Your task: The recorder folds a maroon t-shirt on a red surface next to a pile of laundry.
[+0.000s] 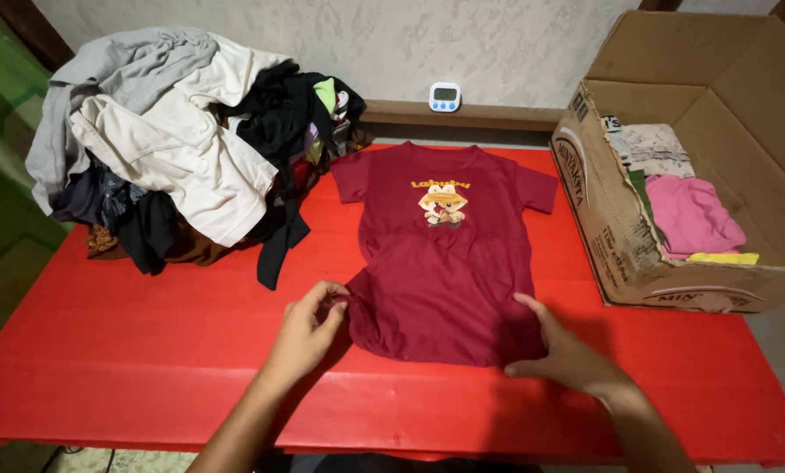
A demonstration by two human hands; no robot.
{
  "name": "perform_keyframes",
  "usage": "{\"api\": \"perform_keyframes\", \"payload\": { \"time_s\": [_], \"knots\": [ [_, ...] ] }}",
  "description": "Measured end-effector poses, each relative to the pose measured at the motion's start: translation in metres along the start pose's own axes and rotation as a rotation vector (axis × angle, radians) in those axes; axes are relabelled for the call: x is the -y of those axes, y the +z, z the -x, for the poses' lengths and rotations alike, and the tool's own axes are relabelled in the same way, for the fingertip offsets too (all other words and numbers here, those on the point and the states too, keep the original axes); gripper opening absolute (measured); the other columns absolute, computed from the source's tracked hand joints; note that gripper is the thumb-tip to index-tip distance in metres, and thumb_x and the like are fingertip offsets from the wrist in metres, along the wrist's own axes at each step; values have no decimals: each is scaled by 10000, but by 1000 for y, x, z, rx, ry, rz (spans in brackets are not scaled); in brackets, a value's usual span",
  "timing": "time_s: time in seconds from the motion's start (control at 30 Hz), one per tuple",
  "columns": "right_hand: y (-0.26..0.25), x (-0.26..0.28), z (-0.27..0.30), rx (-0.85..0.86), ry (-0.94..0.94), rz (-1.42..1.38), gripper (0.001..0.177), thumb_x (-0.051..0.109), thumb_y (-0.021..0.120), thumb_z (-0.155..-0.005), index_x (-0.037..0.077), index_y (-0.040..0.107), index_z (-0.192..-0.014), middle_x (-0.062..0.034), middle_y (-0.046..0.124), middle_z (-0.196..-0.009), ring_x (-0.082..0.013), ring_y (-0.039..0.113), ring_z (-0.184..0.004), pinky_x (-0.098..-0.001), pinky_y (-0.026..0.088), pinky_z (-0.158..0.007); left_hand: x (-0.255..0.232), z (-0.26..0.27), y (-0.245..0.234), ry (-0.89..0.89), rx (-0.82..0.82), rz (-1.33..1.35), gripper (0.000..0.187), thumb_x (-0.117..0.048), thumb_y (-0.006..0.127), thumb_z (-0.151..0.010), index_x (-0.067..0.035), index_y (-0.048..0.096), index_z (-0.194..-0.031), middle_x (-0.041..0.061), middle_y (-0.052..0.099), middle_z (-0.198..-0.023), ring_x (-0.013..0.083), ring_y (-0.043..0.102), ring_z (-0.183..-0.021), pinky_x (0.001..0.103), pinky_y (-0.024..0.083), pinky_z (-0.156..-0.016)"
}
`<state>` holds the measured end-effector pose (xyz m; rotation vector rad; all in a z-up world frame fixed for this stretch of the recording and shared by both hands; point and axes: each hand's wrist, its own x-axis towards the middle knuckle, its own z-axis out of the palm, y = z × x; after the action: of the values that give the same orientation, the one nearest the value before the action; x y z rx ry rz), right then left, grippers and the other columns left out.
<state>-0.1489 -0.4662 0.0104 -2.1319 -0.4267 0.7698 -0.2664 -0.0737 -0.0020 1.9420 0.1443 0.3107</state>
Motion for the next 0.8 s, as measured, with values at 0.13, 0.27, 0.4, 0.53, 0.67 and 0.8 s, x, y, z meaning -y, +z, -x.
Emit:
{"api": "perform_keyframes", "payload": {
  "time_s": [0.13, 0.27, 0.4, 0.53, 0.67, 0.8],
  "knots": [
    [4, 6, 9, -11, -181, -66, 1164, 281, 911, -661, 212, 204, -1583, -110, 227, -1687, -237, 144, -1566, -408, 158, -1221, 25, -4, 14, -84, -15, 129, 86, -96, 655, -957, -29, 647, -1010, 9, 682, -878, 63, 636, -819, 231, 530, -747],
    [7, -11, -1, -122, -245, -3, 1010, 231, 822, -780, 187, 225, -1594, -118, 253, -1647, -254, 151, -1565, -411, 153, -1224, 27, -12, 18, -61, -63, 243, 190, -65, 771, -931, -32, 584, -939, -16, 580, -866, 50, 492, -744, 221, 432, -673],
    [-7, -34, -12, -240, -273, -221, 756, 162, 644, -894, 133, 309, -1571, -106, 364, -1630, -235, 258, -1555, -381, 219, -1227, -9, -12, -2, -80, -62, 339, 184, 15, 729, -875, -64, 628, -1007, -37, 605, -907, 34, 516, -731, 189, 437, -645],
    [-22, -42, -8, -149, -213, -357, 693, 168, 651, -891, 96, 385, -1527, -105, 418, -1606, -212, 325, -1523, -358, 269, -1207, -12, 3, -26, -235, 244, 341, 124, 7, 665, -867, -36, 636, -980, -5, 639, -877, 67, 632, -721, 238, 571, -593],
    [-32, -26, 2, -111, -143, 237, 729, 316, 730, -890, 116, 404, -1511, -123, 563, -1457, -230, 503, -1386, -355, 384, -1130, -47, 15, -39, -468, 582, 89, 180, -105, 753, -876, -38, 672, -1023, 29, 663, -861, 111, 668, -676, 258, 570, -584],
    [-38, 47, 10, -317, 293, 604, 640, 500, 762, -876, 160, 571, -1383, -151, 743, -1137, -295, 730, -1119, -414, 561, -978, -51, 6, -41, -407, 403, -74, 312, -333, 757, -906, -63, 705, -1054, 104, 696, -789, 167, 647, -687, 324, 525, -609]
  ]
}}
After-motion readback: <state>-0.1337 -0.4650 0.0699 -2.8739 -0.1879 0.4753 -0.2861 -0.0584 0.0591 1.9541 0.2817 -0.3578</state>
